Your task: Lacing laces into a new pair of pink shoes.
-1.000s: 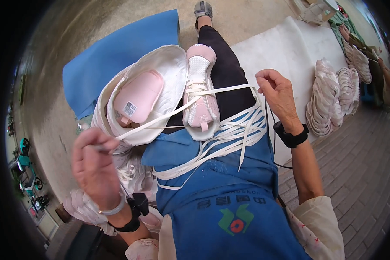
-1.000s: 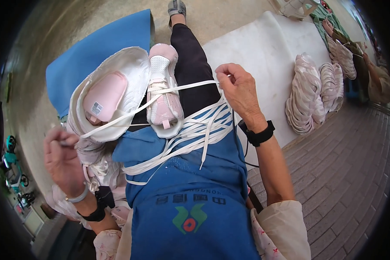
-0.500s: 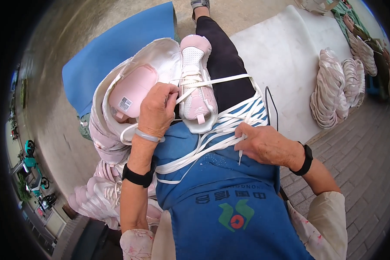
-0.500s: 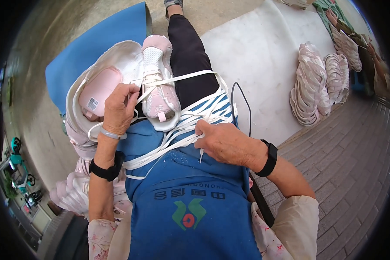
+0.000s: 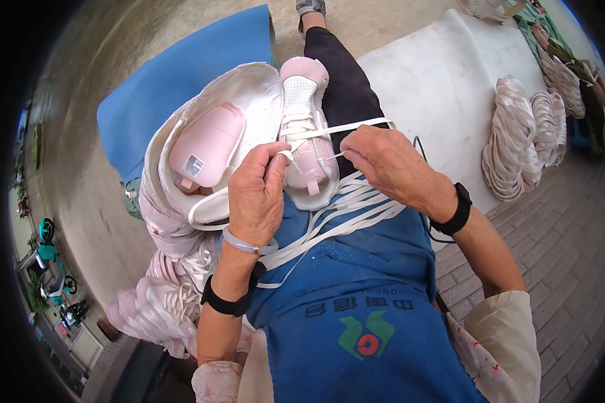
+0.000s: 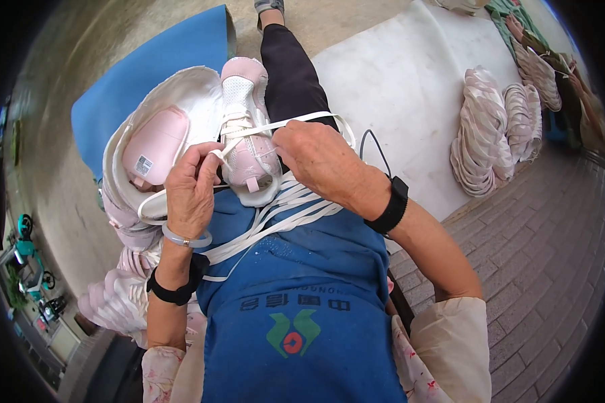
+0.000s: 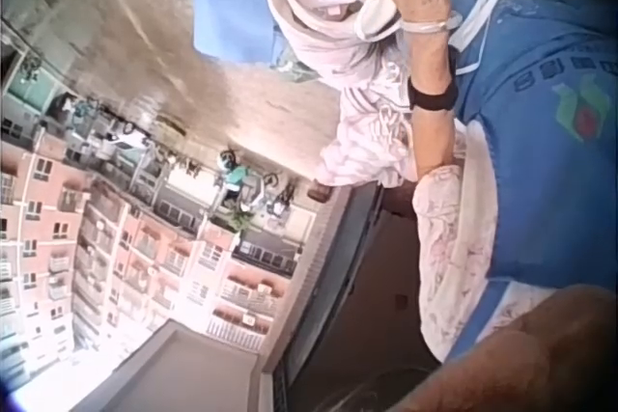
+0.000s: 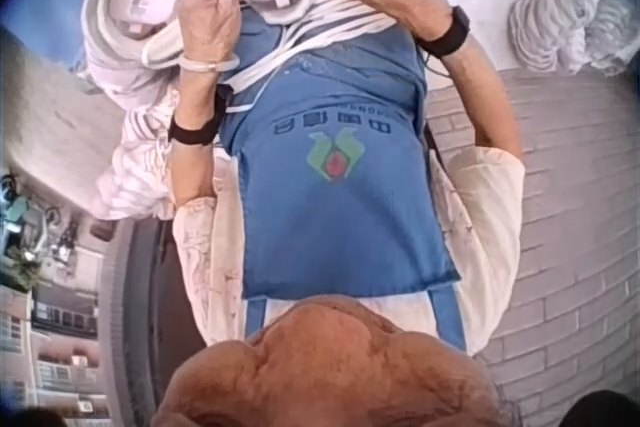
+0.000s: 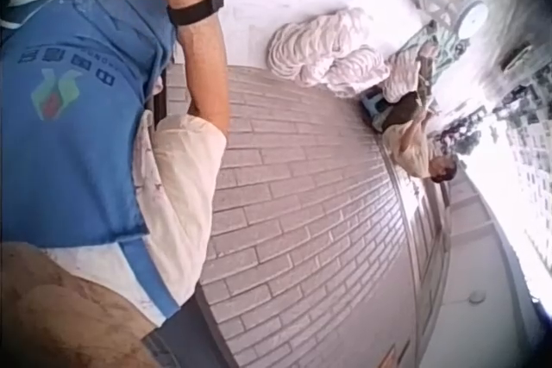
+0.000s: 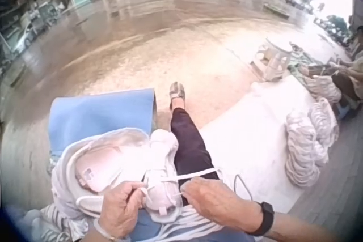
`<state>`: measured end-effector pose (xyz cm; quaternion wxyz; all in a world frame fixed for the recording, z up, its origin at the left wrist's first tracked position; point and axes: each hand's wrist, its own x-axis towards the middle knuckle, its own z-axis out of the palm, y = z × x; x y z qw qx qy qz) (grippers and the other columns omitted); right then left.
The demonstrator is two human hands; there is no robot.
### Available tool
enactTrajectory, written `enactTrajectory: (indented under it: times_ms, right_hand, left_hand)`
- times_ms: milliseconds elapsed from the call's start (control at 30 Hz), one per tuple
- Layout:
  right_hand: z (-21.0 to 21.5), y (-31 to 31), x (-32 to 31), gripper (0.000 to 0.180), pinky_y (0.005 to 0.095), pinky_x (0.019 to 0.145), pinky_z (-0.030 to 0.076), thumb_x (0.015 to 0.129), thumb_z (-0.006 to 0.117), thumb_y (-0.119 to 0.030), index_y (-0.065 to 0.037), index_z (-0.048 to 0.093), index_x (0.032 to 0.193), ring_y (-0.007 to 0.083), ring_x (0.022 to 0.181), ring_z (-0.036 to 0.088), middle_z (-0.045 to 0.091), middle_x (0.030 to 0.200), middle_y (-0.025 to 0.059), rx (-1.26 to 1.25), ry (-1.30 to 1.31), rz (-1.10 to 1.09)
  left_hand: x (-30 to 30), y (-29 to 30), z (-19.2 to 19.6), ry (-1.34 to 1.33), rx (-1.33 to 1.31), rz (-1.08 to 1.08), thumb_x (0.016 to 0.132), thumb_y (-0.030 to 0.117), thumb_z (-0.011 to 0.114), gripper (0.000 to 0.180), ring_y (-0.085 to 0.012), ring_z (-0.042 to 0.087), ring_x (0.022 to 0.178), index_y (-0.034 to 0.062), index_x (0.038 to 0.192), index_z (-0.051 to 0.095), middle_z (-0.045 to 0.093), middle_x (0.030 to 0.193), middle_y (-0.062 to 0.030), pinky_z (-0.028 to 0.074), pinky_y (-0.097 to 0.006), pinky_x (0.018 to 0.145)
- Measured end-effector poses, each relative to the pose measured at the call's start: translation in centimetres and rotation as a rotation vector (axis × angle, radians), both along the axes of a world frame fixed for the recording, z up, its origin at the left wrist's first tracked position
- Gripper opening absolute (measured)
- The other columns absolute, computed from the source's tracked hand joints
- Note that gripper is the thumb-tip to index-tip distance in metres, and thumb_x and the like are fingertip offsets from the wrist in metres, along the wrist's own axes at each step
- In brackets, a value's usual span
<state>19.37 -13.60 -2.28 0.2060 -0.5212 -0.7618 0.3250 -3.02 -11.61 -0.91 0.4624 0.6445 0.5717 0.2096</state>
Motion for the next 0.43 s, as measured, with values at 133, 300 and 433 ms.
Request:
enactTrajectory:
  times_ms: [133, 300, 433]
  right_hand:
    - [-1.7, 1.4, -0.3, 0.019, 0.0436, 0.066, 0.050, 0.087, 0.056, -0.015, 0.000, 0.060, 0.076, 0.0355, 0.071, 0.062, 0.060, 0.074, 0.0182, 0.017, -0.012, -0.115]
    - [-2.7, 1.9, -0.2, 0.018, 0.0445, 0.064, 0.050, 0.086, 0.058, -0.016, -0.001, 0.061, 0.076, 0.0347, 0.071, 0.062, 0.061, 0.072, 0.0172, -0.006, -0.076, -0.156]
    - [-3.2, 1.7, -0.7, 0.017, 0.0437, 0.064, 0.051, 0.085, 0.060, -0.016, -0.002, 0.061, 0.076, 0.0341, 0.072, 0.063, 0.061, 0.074, 0.0172, 0.032, -0.106, -0.115]
  left_hand:
    - [0.0, 0.6, -1.4, 0.244, 0.439, -0.154, 0.091, 0.014, 0.059, 0.014, -0.0204, 0.056, 0.062, 0.0034, 0.099, 0.064, 0.062, 0.078, -0.0087, 0.044, -0.030, 0.060]
    - [-0.2, 0.5, 0.4, 0.471, 0.354, -0.259, 0.089, 0.018, 0.061, 0.015, -0.0294, 0.059, 0.066, 0.0081, 0.097, 0.068, 0.063, 0.076, -0.0109, 0.046, -0.034, 0.062]
    - [0.0, 0.2, 0.7, 0.542, 0.290, -0.223, 0.087, 0.023, 0.064, 0.017, -0.0286, 0.064, 0.073, 0.0104, 0.096, 0.071, 0.068, 0.084, -0.0120, 0.048, -0.034, 0.063]
